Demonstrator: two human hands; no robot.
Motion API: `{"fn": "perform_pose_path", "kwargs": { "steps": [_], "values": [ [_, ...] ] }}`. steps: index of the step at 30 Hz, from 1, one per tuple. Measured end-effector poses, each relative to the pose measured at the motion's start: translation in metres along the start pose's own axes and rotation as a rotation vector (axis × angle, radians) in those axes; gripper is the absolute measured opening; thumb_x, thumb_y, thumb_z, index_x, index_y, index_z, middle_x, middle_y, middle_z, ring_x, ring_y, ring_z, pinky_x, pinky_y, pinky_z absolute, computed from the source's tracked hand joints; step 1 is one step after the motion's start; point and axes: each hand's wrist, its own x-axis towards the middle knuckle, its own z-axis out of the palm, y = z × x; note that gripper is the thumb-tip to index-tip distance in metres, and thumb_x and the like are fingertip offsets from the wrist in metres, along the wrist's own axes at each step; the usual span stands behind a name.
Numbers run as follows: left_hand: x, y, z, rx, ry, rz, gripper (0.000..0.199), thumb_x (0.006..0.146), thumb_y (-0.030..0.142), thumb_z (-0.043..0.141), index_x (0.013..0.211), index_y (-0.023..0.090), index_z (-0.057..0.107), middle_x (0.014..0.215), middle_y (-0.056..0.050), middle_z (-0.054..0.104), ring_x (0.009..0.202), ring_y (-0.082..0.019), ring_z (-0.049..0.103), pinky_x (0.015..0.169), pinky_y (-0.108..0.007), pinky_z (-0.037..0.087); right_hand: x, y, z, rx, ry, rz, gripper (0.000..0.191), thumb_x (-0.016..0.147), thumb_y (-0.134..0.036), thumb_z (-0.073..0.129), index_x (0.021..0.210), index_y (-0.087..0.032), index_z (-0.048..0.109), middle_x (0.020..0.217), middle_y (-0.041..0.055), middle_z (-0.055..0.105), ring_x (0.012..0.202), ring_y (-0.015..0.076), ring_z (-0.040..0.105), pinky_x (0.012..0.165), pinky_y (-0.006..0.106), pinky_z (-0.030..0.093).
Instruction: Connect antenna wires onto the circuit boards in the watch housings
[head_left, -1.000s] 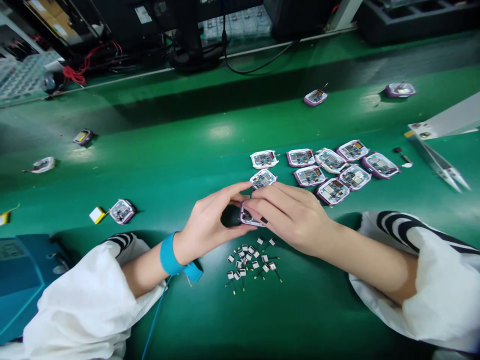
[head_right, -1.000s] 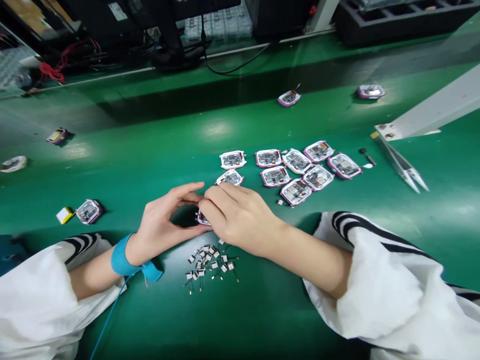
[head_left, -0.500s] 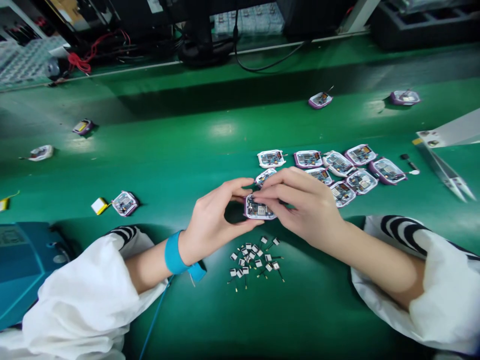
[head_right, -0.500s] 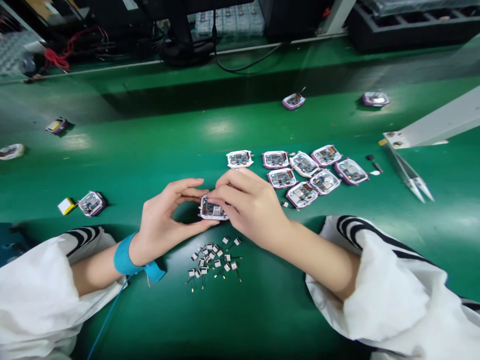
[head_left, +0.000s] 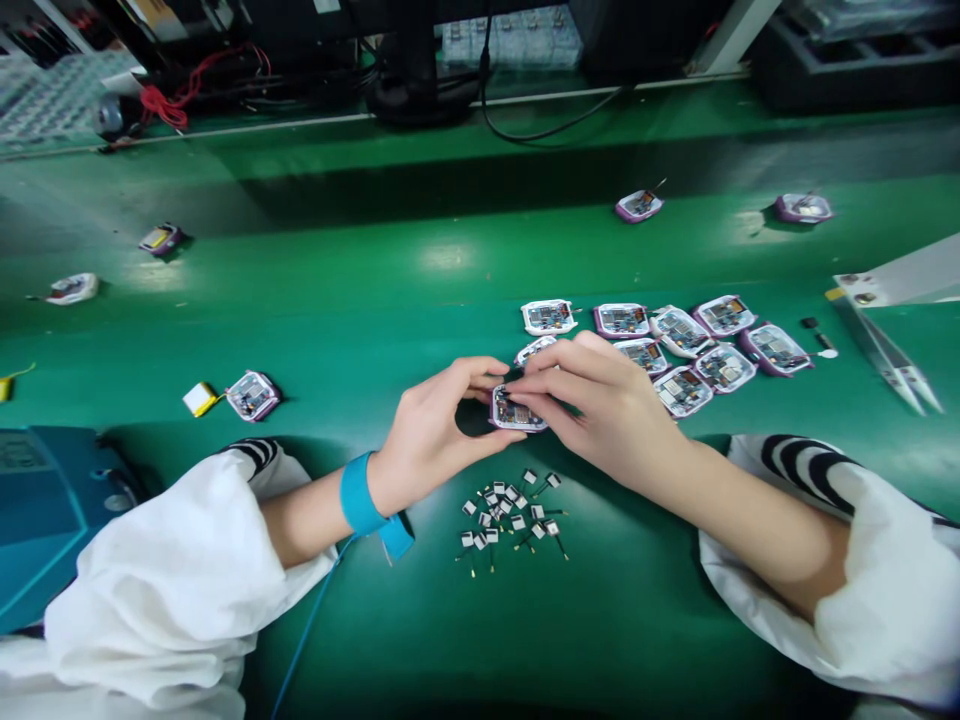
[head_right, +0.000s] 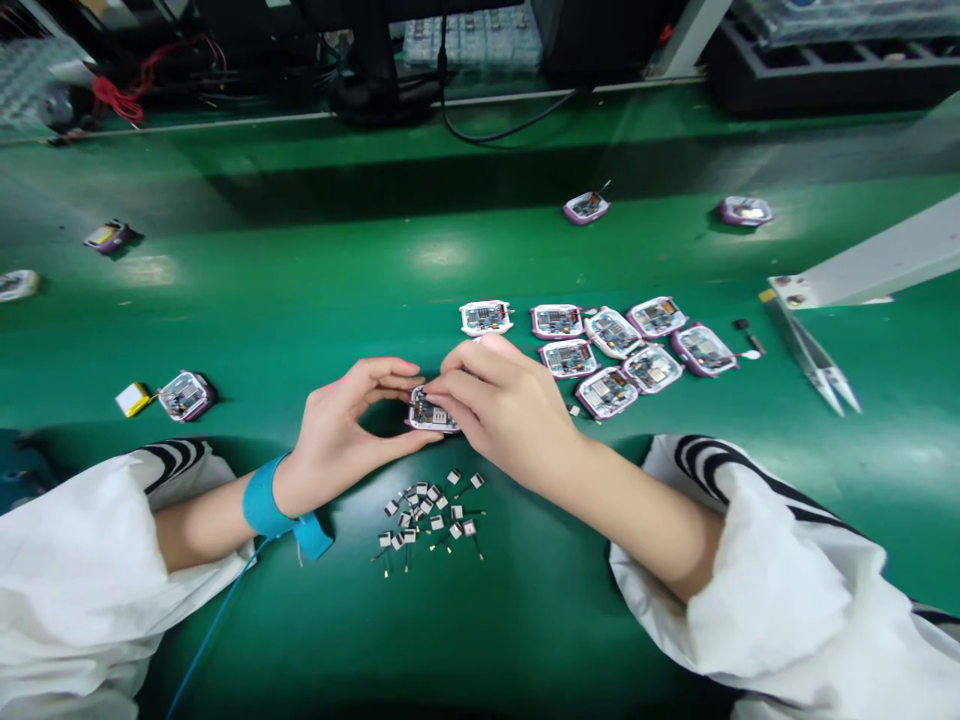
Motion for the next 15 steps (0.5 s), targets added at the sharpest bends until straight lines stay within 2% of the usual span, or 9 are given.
{"fn": "perform_pose_path", "kwargs": {
  "steps": [6, 11, 15],
  "values": [
    [0.003, 0.004, -0.002, 0.013, -0.075, -0.019, 0.051, 0.063, 0.030, 0.073, 0.105, 0.019, 0.046, 0.091, 0.002, 0.064, 0.083, -0.010, 0.063, 0.078, -0.019, 0.052, 0.003, 0.000, -0.007, -0.134, -0.016, -0.133, 0.011, 0.079, -0.017, 0.054, 0.076, -0.014, 0.064, 0.074, 0.0040, 0.060, 0.068, 0.0121, 0.047, 0.061, 0.025, 0.041],
    [0.012, 0.017, -0.007, 0.054, -0.112, -0.007, 0.052, 0.063, 0.028, 0.073, 0.106, 0.019, 0.045, 0.088, 0.002, 0.064, 0.079, -0.010, 0.063, 0.075, -0.019, 0.051, 0.020, -0.001, -0.028, -0.362, -0.117, -0.356, 0.018, 0.079, -0.012, 0.049, 0.064, -0.013, 0.058, 0.063, 0.0040, 0.053, 0.062, 0.0136, 0.041, 0.055, 0.026, 0.035],
    [0.022, 0.022, -0.004, 0.002, -0.099, -0.014, 0.051, 0.065, 0.025, 0.071, 0.108, 0.020, 0.043, 0.090, 0.002, 0.064, 0.078, -0.010, 0.063, 0.073, -0.020, 0.052, 0.026, 0.004, -0.043, -0.448, -0.118, -0.550, 0.019, 0.079, -0.007, 0.044, 0.068, -0.013, 0.058, 0.064, 0.0039, 0.053, 0.063, 0.0141, 0.041, 0.057, 0.027, 0.033]
  ]
}}
